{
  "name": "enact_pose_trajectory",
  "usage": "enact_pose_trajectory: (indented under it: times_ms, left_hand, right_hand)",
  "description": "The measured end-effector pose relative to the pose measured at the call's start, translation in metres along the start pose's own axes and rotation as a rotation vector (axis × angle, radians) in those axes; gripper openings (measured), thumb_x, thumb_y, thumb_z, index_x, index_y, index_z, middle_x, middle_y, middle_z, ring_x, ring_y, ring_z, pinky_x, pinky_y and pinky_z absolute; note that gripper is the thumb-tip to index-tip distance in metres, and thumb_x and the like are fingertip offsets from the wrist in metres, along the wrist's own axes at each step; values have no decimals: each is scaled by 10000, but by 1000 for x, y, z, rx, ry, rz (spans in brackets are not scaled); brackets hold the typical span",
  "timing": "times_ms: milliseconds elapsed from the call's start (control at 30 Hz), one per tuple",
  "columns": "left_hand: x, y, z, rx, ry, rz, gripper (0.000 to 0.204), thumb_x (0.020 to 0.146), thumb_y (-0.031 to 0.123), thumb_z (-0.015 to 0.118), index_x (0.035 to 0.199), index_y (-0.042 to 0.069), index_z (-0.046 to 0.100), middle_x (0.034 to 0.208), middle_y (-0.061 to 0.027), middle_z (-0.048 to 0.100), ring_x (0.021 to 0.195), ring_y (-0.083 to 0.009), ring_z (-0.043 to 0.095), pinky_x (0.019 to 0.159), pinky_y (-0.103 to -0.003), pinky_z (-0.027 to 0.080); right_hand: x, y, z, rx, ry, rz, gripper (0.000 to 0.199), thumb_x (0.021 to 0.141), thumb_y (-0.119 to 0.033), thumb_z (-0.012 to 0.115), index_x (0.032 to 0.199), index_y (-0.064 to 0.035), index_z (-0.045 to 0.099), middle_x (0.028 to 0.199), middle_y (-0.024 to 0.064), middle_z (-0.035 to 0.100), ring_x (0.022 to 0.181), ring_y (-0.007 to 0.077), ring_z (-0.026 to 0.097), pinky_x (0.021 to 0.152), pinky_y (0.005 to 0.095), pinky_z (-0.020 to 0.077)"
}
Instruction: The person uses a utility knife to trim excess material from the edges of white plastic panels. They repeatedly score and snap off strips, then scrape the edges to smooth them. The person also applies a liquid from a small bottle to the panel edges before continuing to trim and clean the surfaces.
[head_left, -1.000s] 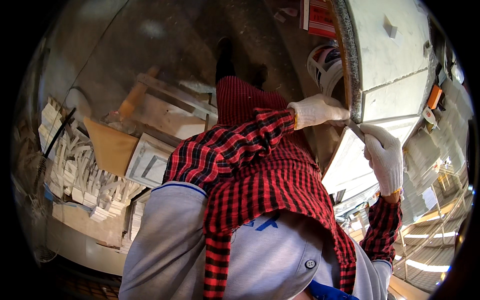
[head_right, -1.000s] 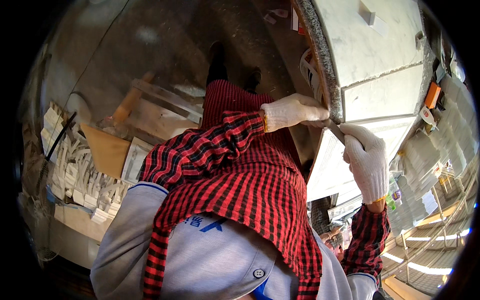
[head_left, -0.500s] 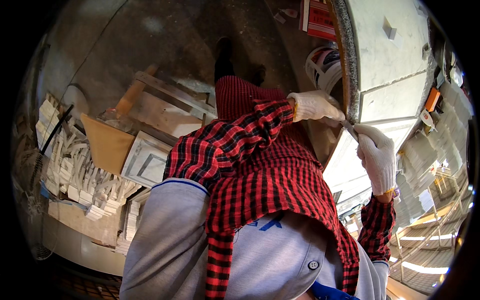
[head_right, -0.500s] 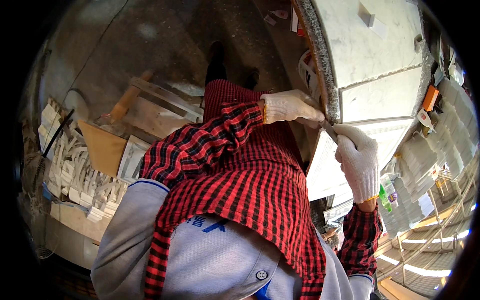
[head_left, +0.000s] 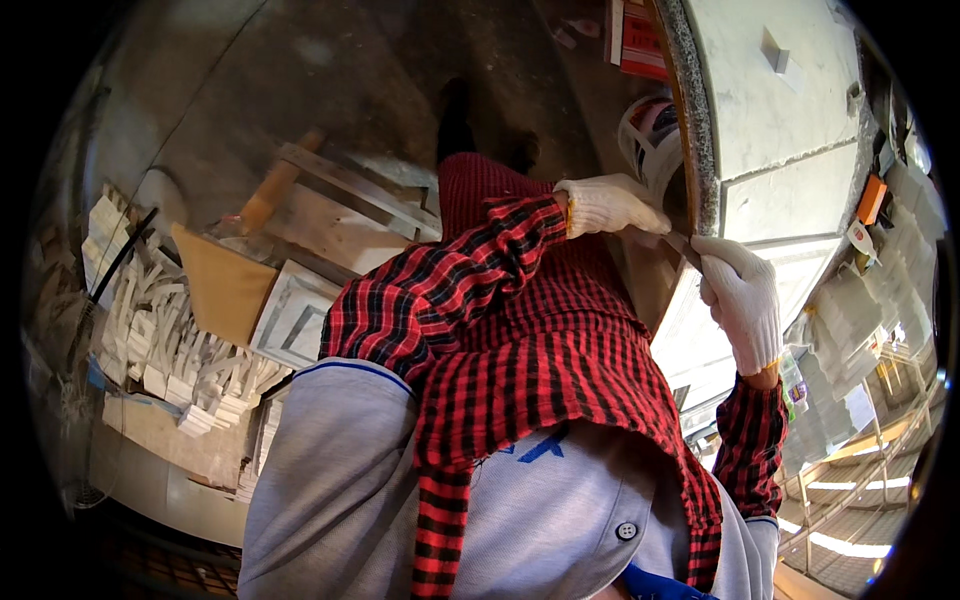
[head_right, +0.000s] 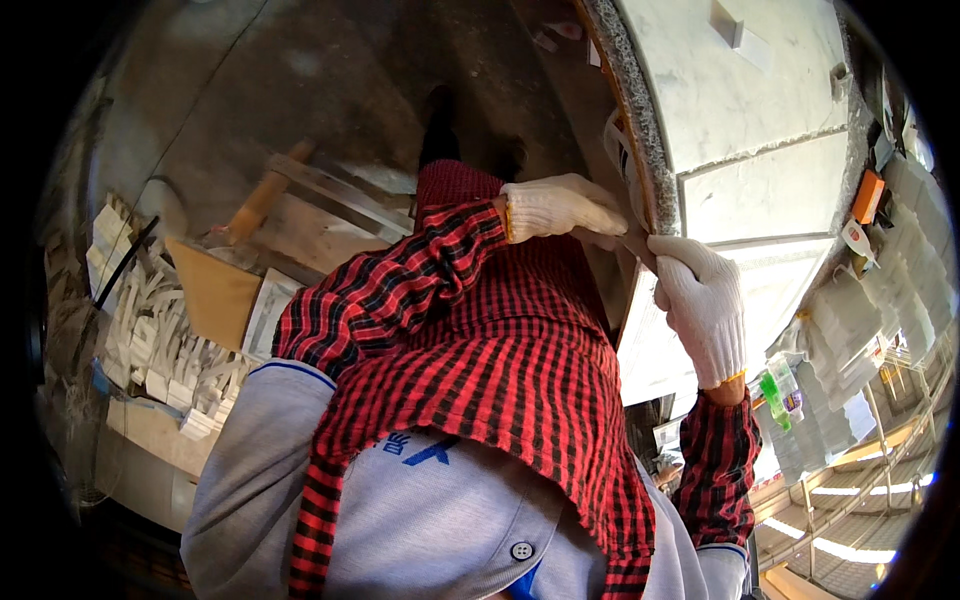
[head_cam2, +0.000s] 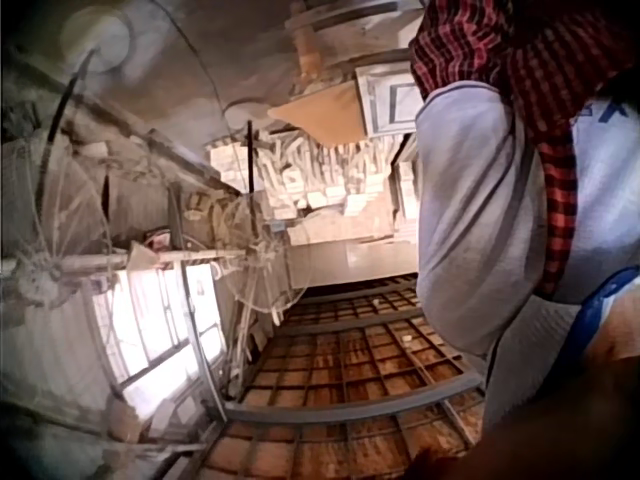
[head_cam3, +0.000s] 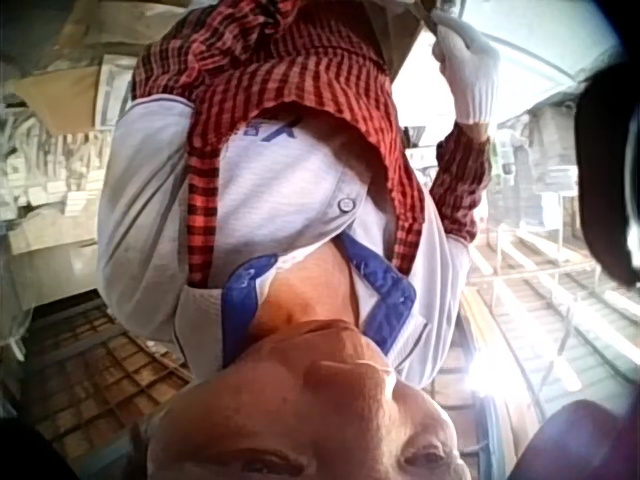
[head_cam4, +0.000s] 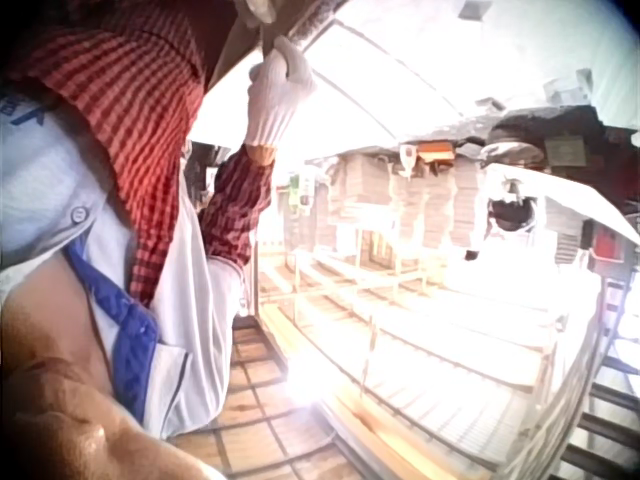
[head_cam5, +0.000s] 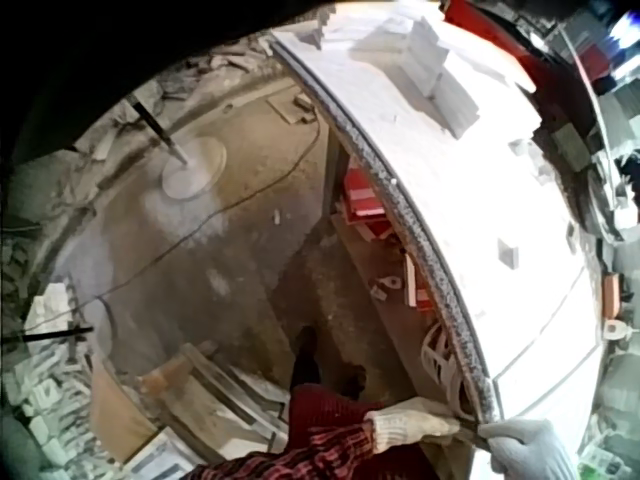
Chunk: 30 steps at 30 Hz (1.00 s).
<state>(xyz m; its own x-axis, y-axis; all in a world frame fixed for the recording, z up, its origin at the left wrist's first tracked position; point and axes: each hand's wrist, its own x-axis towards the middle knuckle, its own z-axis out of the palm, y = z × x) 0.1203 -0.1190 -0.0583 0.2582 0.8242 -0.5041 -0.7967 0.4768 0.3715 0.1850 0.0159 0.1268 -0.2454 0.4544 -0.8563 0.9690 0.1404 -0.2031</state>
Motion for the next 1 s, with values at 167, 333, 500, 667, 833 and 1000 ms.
enact_pose_trajectory:
  times_ms: [167, 333, 500, 667, 833, 1000]
  left_hand:
    - [-5, 7, -1, 34, 66, 30, 379, 964, 252, 663, 1218, -29, 659, 1120, -117, 698, 1023, -183, 666, 935, -294, 518]
    - [-9, 6, 13, -127, 98, 183, 339, 979, 262, 648, 1180, -11, 658, 973, -93, 701, 868, -123, 627, 789, -247, 496]
    - [-29, 0, 23, -195, 83, 214, 304, 991, 294, 638, 1074, 2, 659, 897, -64, 686, 751, -110, 608, 728, -242, 488]
    - [-43, -20, 33, -396, 41, 166, 254, 962, 234, 685, 1069, 6, 649, 935, -81, 697, 875, -167, 695, 856, -278, 567]
    - [-40, -53, 52, -434, 169, 289, 327, 956, 107, 668, 1223, -40, 552, 1128, -136, 656, 1013, -197, 685, 915, -308, 571]
    - [-28, -73, 60, -359, 225, 371, 431, 978, 104, 620, 1342, -65, 462, 1173, -160, 639, 1073, -228, 669, 980, -331, 540]
  right_hand:
    - [11, 5, -7, -6, -18, -89, 323, 928, -140, 541, 1153, 24, 704, 641, 18, 564, 525, 50, 453, 478, 222, 365]
    - [-4, -6, -18, -64, 25, -139, 327, 926, -126, 596, 1209, 15, 679, 682, 34, 597, 584, 58, 516, 519, 229, 415]
    - [-18, 16, -17, -467, 220, -725, 291, 850, 2, 677, 1135, -44, 711, 774, 78, 673, 650, 176, 634, 596, 293, 508]
    - [-20, 43, -7, -712, 297, -1090, 298, 799, 56, 701, 1067, -71, 729, 963, 115, 694, 853, 291, 677, 735, 356, 546]
    - [-26, 89, 8, -209, 179, -776, 385, 843, 29, 707, 1218, -53, 680, 1019, 123, 695, 815, 166, 659, 716, 293, 528]
    - [-17, 119, 31, 379, 136, -488, 403, 953, -84, 622, 1332, 46, 576, 918, 95, 691, 704, 86, 599, 620, 229, 499]
